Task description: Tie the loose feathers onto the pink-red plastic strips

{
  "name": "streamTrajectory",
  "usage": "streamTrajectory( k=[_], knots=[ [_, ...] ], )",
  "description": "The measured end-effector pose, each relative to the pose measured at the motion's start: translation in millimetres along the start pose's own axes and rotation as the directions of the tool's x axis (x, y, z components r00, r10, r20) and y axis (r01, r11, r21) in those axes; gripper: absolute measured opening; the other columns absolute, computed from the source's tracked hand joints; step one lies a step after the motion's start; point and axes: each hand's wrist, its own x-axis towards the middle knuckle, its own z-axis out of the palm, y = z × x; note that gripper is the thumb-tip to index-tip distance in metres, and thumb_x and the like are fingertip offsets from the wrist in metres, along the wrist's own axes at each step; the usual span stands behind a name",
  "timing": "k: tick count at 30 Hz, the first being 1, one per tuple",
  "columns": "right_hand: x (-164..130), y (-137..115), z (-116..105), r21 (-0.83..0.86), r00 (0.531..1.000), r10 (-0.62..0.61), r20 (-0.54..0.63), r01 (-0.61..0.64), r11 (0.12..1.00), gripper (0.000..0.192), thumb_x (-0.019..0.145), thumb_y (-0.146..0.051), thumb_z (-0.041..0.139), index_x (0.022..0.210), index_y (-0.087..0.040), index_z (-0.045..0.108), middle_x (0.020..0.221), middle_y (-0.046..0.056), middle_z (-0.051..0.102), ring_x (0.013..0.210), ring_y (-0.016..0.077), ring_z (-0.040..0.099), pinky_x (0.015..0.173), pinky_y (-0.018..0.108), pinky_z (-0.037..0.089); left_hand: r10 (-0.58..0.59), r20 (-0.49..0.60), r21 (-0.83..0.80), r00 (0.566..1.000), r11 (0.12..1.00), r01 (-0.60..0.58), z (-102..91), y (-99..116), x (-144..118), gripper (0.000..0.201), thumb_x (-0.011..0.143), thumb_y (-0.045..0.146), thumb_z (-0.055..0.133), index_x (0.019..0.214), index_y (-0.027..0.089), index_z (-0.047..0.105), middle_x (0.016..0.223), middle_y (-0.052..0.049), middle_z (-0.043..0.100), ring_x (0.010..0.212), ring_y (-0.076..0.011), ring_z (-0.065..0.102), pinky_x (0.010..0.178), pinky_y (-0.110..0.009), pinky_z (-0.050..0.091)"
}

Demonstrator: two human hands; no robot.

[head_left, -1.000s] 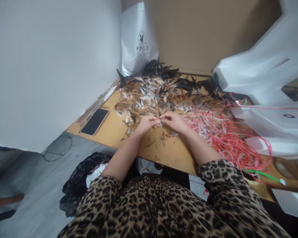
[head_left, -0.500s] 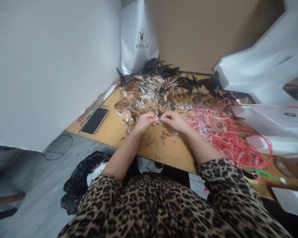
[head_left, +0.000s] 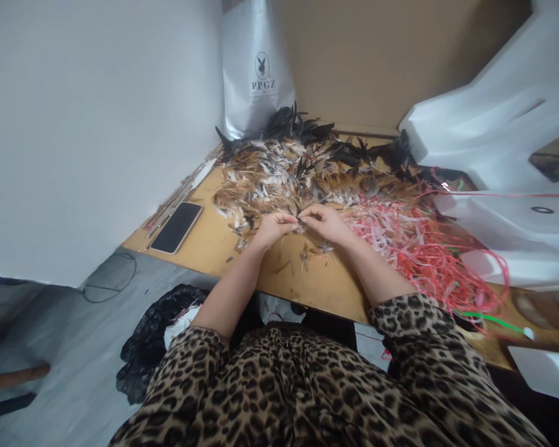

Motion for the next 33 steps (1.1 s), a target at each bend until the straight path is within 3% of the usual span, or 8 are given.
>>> streamTrajectory(
  k=[7, 11, 18, 27, 33],
  knots=[
    [-3.0, 4.0, 6.5, -0.188, 0.997, -0.015, 0.078, 0.030, 0.982, 0.023, 0.078, -0.023, 0.047, 0.086, -0.018, 0.067, 0.078, 0.003, 0.067, 0.069, 0.0140, 0.057, 0.067, 0.025, 0.039, 0.029, -0.051, 0.093, 0.998, 0.995, -0.024, 7.9, 2.8, -1.3, 0.024, 0.051, 0.021, 0.072, 0.069, 0.011, 0.059, 0.059, 0.001, 0.058, 0.051, -0.0053, 0.050, 0.054, -0.020, 0.041],
    [-3.2, 10.7, 9.0, -0.235, 0.997, -0.013, 0.079, 0.031, 0.972, 0.023, 0.077, -0.025, 0.047, 0.081, -0.017, 0.068, 0.073, 0.002, 0.066, 0.064, 0.0127, 0.054, 0.063, 0.023, 0.037, 0.131, -0.064, 0.231, 0.989, 0.966, -0.113, 8.7, -1.1, -1.0, 0.016, 0.059, 0.021, 0.066, 0.071, 0.012, 0.059, 0.059, 0.002, 0.056, 0.050, -0.0054, 0.048, 0.051, -0.019, 0.039],
    [-3.3, 16.2, 13.2, -0.181, 0.993, 0.067, 0.101, -0.048, 0.982, 0.019, 0.073, -0.027, 0.050, 0.072, -0.015, 0.065, 0.063, 0.000, 0.061, 0.057, 0.0100, 0.050, 0.056, 0.021, 0.034, 0.401, 0.044, 0.562, 0.915, 0.747, -0.354, 2.2, -12.4, 1.1, 0.016, 0.067, 0.012, 0.053, 0.079, 0.016, 0.063, 0.077, -0.002, 0.060, 0.065, -0.0089, 0.053, 0.064, -0.021, 0.042],
    [-3.4, 13.8, 17.0, -0.118, 0.986, 0.130, 0.105, -0.118, 0.986, 0.014, 0.069, -0.023, 0.051, 0.070, -0.014, 0.062, 0.061, 0.000, 0.057, 0.056, 0.0094, 0.047, 0.056, 0.020, 0.035, 0.451, 0.086, 0.751, 0.888, 0.556, -0.355, 0.9, -12.4, 0.5, 0.015, 0.068, 0.010, 0.053, 0.073, 0.018, 0.064, 0.075, -0.006, 0.062, 0.072, -0.0146, 0.055, 0.073, -0.028, 0.042],
    [-3.0, 19.0, 19.3, 0.015, 0.987, 0.130, 0.098, -0.132, 0.991, 0.021, 0.068, -0.020, 0.049, 0.085, -0.014, 0.060, 0.059, -0.003, 0.054, 0.053, 0.0082, 0.045, 0.054, 0.020, 0.035, 0.471, 0.107, 0.754, 0.876, 0.536, -0.380, 0.9, -10.9, -0.9, 0.014, 0.071, 0.012, 0.052, 0.074, 0.018, 0.064, 0.074, -0.005, 0.062, 0.072, -0.0146, 0.054, 0.072, -0.027, 0.041]
  ],
)
